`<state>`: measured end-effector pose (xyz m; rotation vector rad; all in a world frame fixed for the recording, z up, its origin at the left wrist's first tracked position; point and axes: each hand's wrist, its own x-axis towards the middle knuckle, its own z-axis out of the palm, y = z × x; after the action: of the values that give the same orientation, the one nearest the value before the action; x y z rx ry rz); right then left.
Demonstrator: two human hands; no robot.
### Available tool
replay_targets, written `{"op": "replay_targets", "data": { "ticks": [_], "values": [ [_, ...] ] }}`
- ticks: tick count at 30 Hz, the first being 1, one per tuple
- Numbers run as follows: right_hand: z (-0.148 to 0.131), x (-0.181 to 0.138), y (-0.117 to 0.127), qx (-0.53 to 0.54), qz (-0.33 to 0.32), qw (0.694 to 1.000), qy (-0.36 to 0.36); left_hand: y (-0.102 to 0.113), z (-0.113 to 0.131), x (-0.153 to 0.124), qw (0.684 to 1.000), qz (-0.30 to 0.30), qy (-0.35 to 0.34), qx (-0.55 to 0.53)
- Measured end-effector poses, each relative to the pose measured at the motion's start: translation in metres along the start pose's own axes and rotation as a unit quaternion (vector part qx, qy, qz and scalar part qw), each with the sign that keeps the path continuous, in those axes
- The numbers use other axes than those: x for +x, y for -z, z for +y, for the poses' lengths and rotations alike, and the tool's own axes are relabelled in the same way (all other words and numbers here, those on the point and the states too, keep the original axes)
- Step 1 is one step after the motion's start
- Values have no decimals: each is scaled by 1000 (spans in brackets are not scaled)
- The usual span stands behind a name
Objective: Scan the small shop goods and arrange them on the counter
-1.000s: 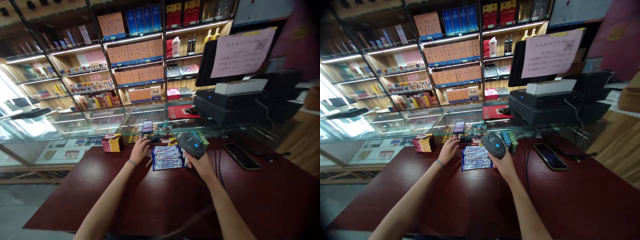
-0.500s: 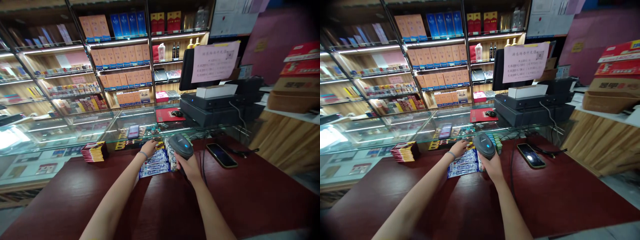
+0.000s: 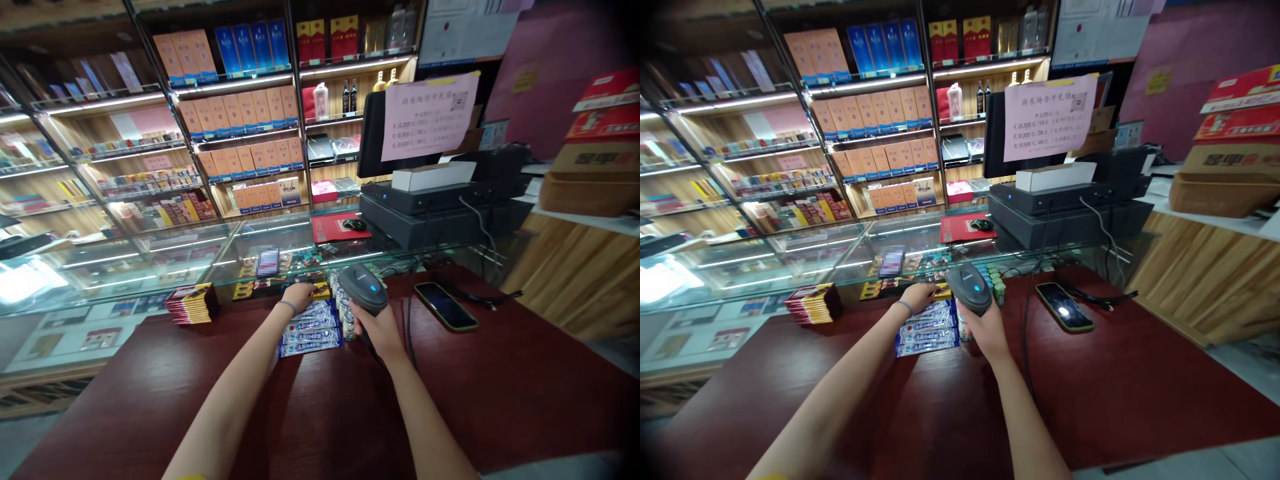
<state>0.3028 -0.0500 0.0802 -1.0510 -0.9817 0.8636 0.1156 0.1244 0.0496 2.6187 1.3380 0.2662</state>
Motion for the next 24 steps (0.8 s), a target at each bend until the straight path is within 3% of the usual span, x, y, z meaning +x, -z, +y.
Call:
{"op": "replay_targets", "data": {
  "ticks": [3, 5, 8, 10, 14, 20, 22, 24],
  "values": [
    [-1, -1, 0, -6, -5, 1000, -4, 4, -3, -12, 998, 47, 2, -39],
    [-4, -2, 0, -10, -18, 1000, -7, 8, -7, -23, 988, 115, -20, -101],
    [-8, -3, 1, -23, -34, 999, -2, 12, -14, -45, 948, 246, -42, -197],
    [-9, -4, 1, -31, -33, 999, 1, 13, -20, -62, 909, 328, -18, -257],
    [-3, -6, -3, -44, -41, 998, 1, 7, -36, -101, 795, 419, 70, -433],
    [3, -20, -25, -90, -74, 993, 22, -15, -60, -145, 564, 445, 159, -678],
    [6, -27, -35, -107, -88, 990, 0, -20, -66, -150, 517, 447, 173, -709],
    [12, -33, -43, -125, -109, 986, -13, -24, -71, -152, 493, 454, 184, -719]
  ]
}}
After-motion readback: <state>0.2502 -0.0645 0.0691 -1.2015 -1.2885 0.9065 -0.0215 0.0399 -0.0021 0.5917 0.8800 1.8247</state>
